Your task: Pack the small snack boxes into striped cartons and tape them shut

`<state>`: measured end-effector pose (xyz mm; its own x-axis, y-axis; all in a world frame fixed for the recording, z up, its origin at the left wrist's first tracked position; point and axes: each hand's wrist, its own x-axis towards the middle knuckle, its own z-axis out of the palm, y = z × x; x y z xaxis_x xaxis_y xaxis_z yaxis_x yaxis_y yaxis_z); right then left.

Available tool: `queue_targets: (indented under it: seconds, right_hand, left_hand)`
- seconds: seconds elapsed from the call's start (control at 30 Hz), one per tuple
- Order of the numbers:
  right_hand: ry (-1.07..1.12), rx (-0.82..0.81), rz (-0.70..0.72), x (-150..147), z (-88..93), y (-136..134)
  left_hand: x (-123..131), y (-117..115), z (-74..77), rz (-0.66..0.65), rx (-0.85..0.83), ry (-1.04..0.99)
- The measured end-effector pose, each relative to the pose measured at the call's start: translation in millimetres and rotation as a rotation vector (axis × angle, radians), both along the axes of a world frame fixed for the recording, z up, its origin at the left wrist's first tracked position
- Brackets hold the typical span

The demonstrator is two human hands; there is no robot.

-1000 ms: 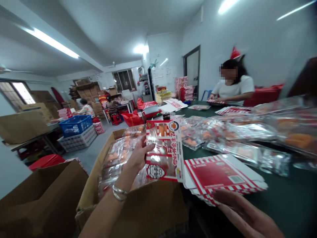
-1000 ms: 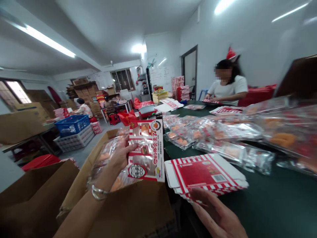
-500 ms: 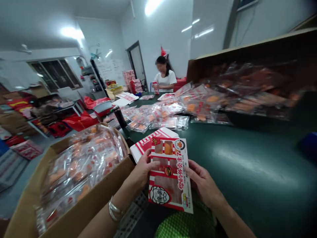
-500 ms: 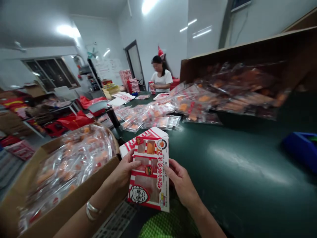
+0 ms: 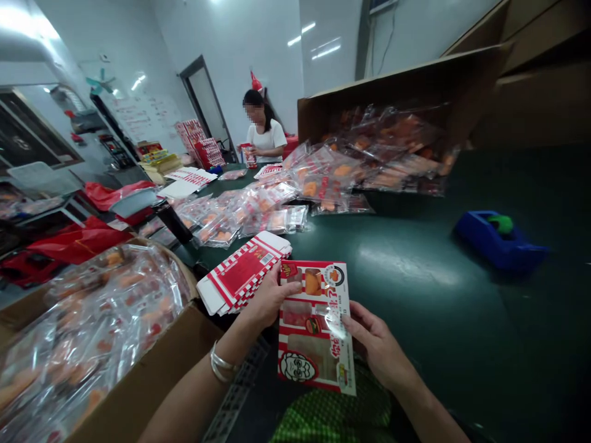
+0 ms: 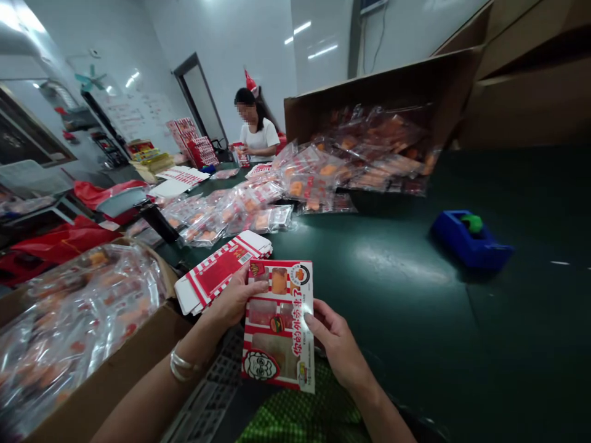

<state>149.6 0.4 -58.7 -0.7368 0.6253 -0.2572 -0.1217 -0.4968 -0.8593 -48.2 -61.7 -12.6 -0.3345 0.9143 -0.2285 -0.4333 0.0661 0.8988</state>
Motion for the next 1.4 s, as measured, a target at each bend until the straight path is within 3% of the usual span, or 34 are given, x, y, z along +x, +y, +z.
queue_targets:
  seconds: [0.27,0.53,0.93,1.07,1.23,1.4]
  right_hand:
    - [0.006,-0.057,-0.109,28.3,-1.1,12.2]
    - [-0.025,-0.040,-0.226,75.1,2.7,23.9]
    - [-0.083,-0.010,-0.435,124.8,9.1,18.9]
    - [-0.053,-0.063,-0.559,125.9,8.8,18.1]
    - [-0.047,-0.078,-0.716,116.6,5.2,16.2]
    - [-0.093,-0.093,-0.740,134.3,12.0,18.6]
  left_hand:
    - [16.1,33.4,-1.8,-0.163,-0.021,-0.036]
    - [50.7,69.0,-5.2,-0.355,0.011,-0.135]
    - [94.0,109.4,-4.2,-0.590,0.047,-0.255]
    - [93.5,107.3,-16.6,-0.607,-0.009,-0.176]
    - [80.2,77.9,-36.3,-0.714,-0.094,-0.040]
    - [68.4,71.3,-30.6,-0.690,-0.097,-0.010]
